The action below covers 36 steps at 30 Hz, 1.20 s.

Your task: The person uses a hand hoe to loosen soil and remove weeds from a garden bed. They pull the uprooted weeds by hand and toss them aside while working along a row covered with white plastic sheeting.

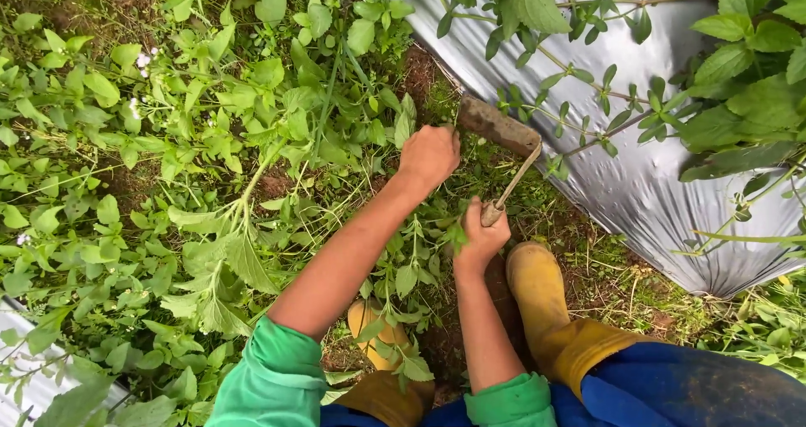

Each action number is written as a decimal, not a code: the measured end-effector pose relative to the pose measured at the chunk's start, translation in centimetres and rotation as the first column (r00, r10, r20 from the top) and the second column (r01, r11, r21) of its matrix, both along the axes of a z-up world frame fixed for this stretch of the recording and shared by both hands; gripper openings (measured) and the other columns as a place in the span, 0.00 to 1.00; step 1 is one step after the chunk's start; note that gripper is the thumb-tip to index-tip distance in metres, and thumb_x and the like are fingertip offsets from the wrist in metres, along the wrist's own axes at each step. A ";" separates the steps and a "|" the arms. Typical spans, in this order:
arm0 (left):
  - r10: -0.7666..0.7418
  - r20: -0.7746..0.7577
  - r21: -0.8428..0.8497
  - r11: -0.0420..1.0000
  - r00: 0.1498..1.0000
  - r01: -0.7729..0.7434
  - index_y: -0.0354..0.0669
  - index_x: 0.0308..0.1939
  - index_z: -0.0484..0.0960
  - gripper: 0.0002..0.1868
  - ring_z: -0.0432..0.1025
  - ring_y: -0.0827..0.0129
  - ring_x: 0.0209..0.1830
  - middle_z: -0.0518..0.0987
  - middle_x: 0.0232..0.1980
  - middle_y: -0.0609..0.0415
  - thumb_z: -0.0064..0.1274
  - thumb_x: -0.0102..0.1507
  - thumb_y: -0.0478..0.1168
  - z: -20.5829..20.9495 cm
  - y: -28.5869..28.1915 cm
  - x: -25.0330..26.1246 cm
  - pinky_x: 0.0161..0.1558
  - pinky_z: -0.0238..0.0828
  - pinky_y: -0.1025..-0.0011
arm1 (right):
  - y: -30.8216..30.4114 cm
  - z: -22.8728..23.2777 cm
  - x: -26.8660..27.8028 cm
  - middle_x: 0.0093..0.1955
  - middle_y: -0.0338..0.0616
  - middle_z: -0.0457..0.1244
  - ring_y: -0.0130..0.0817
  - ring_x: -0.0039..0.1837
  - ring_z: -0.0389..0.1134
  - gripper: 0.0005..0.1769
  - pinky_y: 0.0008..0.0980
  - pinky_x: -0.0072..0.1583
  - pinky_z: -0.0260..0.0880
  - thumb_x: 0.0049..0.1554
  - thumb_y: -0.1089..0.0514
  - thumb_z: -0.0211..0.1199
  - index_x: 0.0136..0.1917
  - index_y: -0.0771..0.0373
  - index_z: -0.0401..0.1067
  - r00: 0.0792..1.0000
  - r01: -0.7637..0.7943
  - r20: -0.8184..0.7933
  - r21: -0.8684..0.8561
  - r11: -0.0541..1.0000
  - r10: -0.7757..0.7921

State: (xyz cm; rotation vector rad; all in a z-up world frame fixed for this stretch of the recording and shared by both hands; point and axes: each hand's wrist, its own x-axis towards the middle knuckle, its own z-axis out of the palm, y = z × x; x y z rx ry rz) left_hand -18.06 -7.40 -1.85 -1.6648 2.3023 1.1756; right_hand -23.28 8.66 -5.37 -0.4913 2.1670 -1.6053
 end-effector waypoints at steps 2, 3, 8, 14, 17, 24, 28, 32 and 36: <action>0.007 -0.007 0.026 1.000 1.000 -0.007 0.34 0.48 0.84 0.19 0.81 0.46 0.34 0.83 0.33 0.36 0.39 0.70 0.41 1.6 0.1 -0.1 0.34 0.83 0.50 | -1.8 3.7 -0.5 0.23 0.38 0.56 0.22 0.29 0.55 0.19 0.28 0.34 0.58 0.60 0.63 0.64 0.31 0.58 0.62 1.000 -0.027 -0.015 -0.030 0.999 0.026; 0.008 -0.017 0.045 0.999 1.000 -0.007 0.32 0.49 0.82 0.18 0.81 0.49 0.31 0.81 0.32 0.36 0.38 0.71 0.39 2.4 0.1 -0.1 0.32 0.85 0.54 | -2.9 5.6 -0.7 0.23 0.37 0.58 0.23 0.26 0.57 0.18 0.24 0.33 0.59 0.62 0.65 0.63 0.32 0.58 0.64 0.998 -0.048 -0.033 -0.066 0.997 0.046; -0.020 -0.040 0.107 0.994 0.999 0.024 0.30 0.42 0.84 0.16 0.81 0.44 0.33 0.82 0.31 0.35 0.42 0.70 0.38 2.0 0.2 0.3 0.36 0.84 0.50 | -4.2 3.4 -0.4 0.21 0.44 0.58 0.26 0.24 0.59 0.16 0.25 0.33 0.60 0.65 0.65 0.58 0.35 0.60 0.61 0.994 -0.069 -0.099 -0.134 0.989 0.056; -0.225 0.131 0.028 0.974 0.966 0.223 0.31 0.36 0.87 0.13 0.81 0.48 0.31 0.82 0.27 0.38 0.47 0.65 0.35 -1.6 1.9 1.1 0.32 0.83 0.53 | 0.7 -1.7 1.3 0.22 0.50 0.57 0.33 0.27 0.56 0.17 0.40 0.36 0.58 0.57 0.62 0.66 0.30 0.63 0.63 0.988 -0.101 -0.094 0.230 0.968 0.125; -0.294 0.139 0.030 0.956 0.946 0.293 0.33 0.33 0.87 0.12 0.82 0.49 0.32 0.83 0.27 0.40 0.48 0.65 0.33 2.3 2.9 2.0 0.35 0.83 0.52 | -0.8 0.6 0.1 0.23 0.49 0.58 0.31 0.29 0.56 0.17 0.37 0.36 0.60 0.58 0.61 0.67 0.31 0.63 0.64 0.991 -0.063 -0.114 0.100 0.993 0.074; -0.206 0.048 0.089 0.976 0.977 0.201 0.36 0.34 0.87 0.10 0.82 0.50 0.36 0.83 0.29 0.42 0.51 0.65 0.34 3.2 3.0 3.0 0.42 0.84 0.53 | -2.9 2.5 -1.6 0.23 0.46 0.59 0.28 0.26 0.60 0.18 0.26 0.34 0.62 0.64 0.64 0.59 0.32 0.60 0.64 0.986 -0.095 -0.142 -0.043 0.995 0.088; -0.335 0.167 0.031 0.942 0.928 0.334 0.34 0.33 0.87 0.10 0.81 0.52 0.32 0.83 0.28 0.41 0.51 0.65 0.33 -0.8 2.9 3.3 0.38 0.84 0.54 | 1.3 -1.6 -0.1 0.20 0.50 0.56 0.32 0.26 0.55 0.19 0.42 0.34 0.55 0.60 0.64 0.63 0.30 0.63 0.61 0.978 -0.154 -0.107 0.203 0.967 0.178; -0.323 0.143 0.059 0.946 0.936 0.318 0.30 0.37 0.85 0.11 0.81 0.50 0.30 0.82 0.29 0.39 0.49 0.67 0.33 -0.6 2.9 3.5 0.33 0.85 0.55 | -1.1 3.0 -0.2 0.20 0.49 0.59 0.30 0.24 0.59 0.15 0.33 0.32 0.61 0.59 0.68 0.60 0.31 0.63 0.65 0.988 -0.152 -0.025 -0.028 0.988 0.151; -0.291 0.102 0.101 0.954 0.951 0.281 0.27 0.39 0.84 0.14 0.81 0.49 0.30 0.81 0.29 0.38 0.46 0.70 0.36 4.3 2.2 3.1 0.32 0.86 0.57 | -4.2 8.2 -0.8 0.19 0.47 0.56 0.28 0.22 0.58 0.16 0.29 0.32 0.62 0.63 0.67 0.59 0.34 0.60 0.63 0.997 -0.064 0.030 -0.238 0.969 0.073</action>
